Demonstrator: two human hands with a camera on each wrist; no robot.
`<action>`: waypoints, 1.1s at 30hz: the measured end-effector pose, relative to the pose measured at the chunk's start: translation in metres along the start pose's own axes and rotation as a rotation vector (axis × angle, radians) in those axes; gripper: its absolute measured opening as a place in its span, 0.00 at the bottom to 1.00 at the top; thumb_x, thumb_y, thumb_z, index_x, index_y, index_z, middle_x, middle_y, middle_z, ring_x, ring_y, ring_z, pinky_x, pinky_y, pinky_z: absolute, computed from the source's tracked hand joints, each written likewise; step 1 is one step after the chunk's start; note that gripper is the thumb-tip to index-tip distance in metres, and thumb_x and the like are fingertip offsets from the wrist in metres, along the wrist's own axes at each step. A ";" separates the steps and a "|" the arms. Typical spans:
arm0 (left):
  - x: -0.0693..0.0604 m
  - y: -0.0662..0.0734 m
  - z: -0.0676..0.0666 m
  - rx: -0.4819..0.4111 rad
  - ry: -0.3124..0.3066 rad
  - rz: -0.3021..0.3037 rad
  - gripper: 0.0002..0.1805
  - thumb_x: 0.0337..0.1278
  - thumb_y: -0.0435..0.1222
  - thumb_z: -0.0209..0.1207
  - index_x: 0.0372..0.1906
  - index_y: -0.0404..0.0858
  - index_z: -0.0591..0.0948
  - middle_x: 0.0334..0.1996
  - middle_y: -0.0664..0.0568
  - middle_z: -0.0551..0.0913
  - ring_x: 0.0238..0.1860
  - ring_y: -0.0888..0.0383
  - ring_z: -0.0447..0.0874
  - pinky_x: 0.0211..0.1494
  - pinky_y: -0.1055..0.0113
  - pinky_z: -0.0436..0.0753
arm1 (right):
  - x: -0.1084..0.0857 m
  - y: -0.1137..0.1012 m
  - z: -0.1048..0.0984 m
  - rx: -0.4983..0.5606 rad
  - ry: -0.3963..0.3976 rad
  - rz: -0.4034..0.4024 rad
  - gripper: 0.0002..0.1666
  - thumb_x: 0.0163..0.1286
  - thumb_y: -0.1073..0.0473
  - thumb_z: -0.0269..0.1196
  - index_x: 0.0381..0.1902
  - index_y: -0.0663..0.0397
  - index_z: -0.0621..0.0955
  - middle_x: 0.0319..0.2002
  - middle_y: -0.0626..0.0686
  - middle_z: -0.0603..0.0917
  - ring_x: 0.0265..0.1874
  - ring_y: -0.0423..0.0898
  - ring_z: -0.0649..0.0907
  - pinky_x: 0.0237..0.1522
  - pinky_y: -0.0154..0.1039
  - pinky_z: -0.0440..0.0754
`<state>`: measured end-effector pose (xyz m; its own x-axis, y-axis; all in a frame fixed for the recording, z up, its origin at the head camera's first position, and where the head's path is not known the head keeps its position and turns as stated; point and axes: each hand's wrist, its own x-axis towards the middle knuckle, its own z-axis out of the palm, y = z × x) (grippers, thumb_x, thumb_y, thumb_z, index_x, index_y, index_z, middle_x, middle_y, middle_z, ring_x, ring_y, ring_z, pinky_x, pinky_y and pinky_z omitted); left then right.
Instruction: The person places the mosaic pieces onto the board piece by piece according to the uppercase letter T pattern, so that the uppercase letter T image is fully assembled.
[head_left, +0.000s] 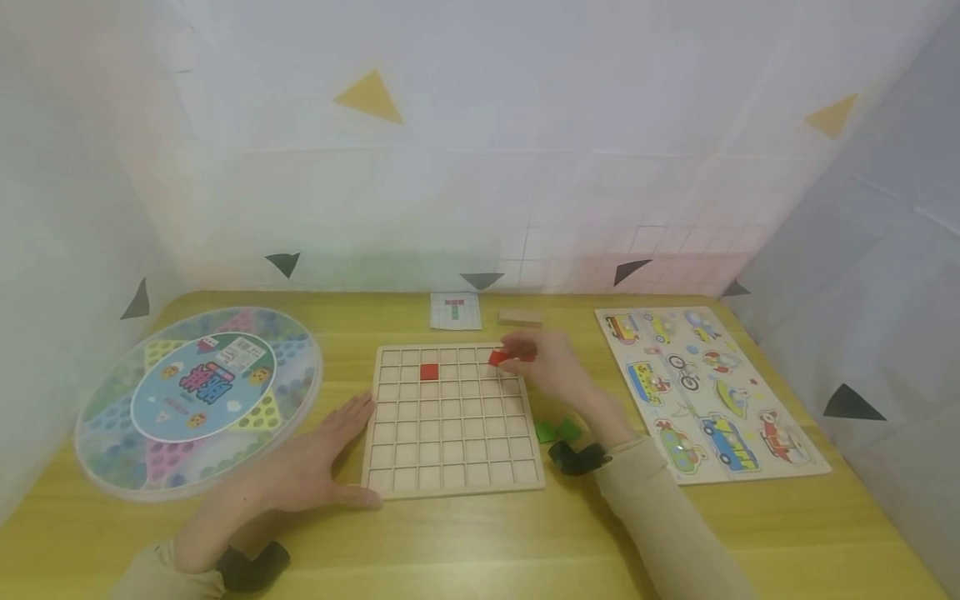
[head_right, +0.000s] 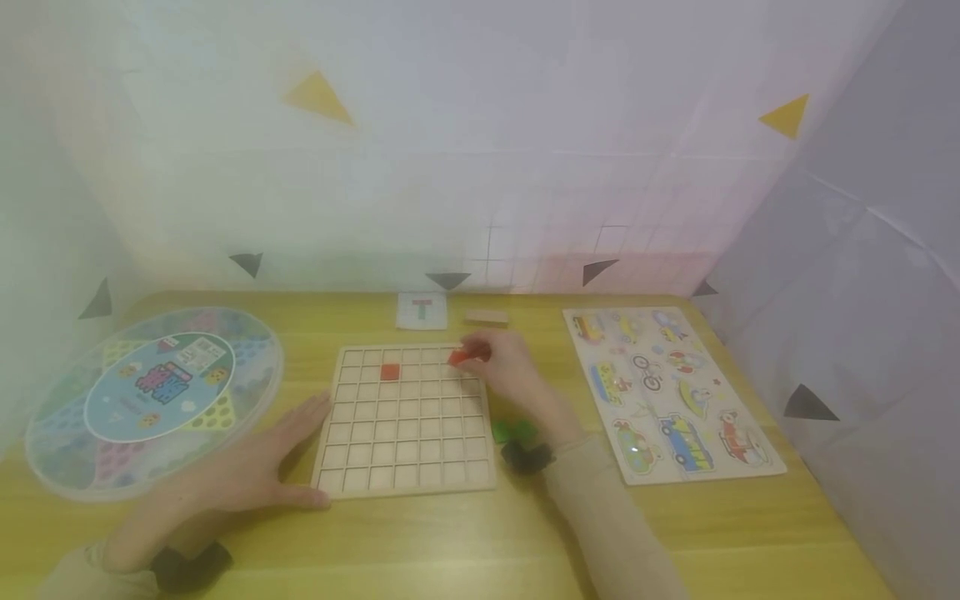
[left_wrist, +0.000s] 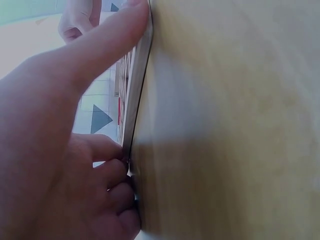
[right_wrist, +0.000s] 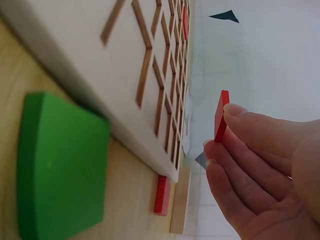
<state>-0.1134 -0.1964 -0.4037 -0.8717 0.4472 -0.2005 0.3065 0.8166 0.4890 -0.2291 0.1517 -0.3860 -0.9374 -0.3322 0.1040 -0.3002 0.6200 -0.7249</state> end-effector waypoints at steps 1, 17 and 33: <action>0.000 0.000 0.000 0.000 0.001 0.004 0.70 0.39 0.73 0.65 0.81 0.42 0.46 0.81 0.45 0.42 0.79 0.38 0.43 0.78 0.39 0.52 | 0.000 -0.001 0.000 -0.005 0.000 0.001 0.24 0.63 0.60 0.72 0.56 0.63 0.82 0.47 0.55 0.89 0.46 0.51 0.86 0.53 0.47 0.85; -0.002 -0.003 -0.003 -0.021 -0.002 0.040 0.69 0.41 0.72 0.63 0.81 0.41 0.47 0.81 0.44 0.42 0.79 0.36 0.43 0.77 0.36 0.52 | 0.004 -0.014 0.007 0.011 -0.040 -0.008 0.26 0.65 0.57 0.71 0.59 0.59 0.81 0.49 0.50 0.88 0.49 0.48 0.86 0.55 0.47 0.85; -0.001 -0.003 -0.004 -0.029 -0.009 0.044 0.68 0.41 0.72 0.64 0.81 0.41 0.46 0.81 0.44 0.41 0.78 0.34 0.43 0.77 0.35 0.52 | 0.009 -0.026 0.019 0.063 -0.061 -0.022 0.25 0.65 0.57 0.71 0.58 0.59 0.82 0.48 0.49 0.88 0.49 0.48 0.86 0.53 0.46 0.85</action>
<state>-0.1151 -0.2007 -0.4019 -0.8540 0.4859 -0.1857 0.3331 0.7850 0.5222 -0.2267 0.1190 -0.3785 -0.9176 -0.3894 0.0798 -0.3071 0.5670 -0.7643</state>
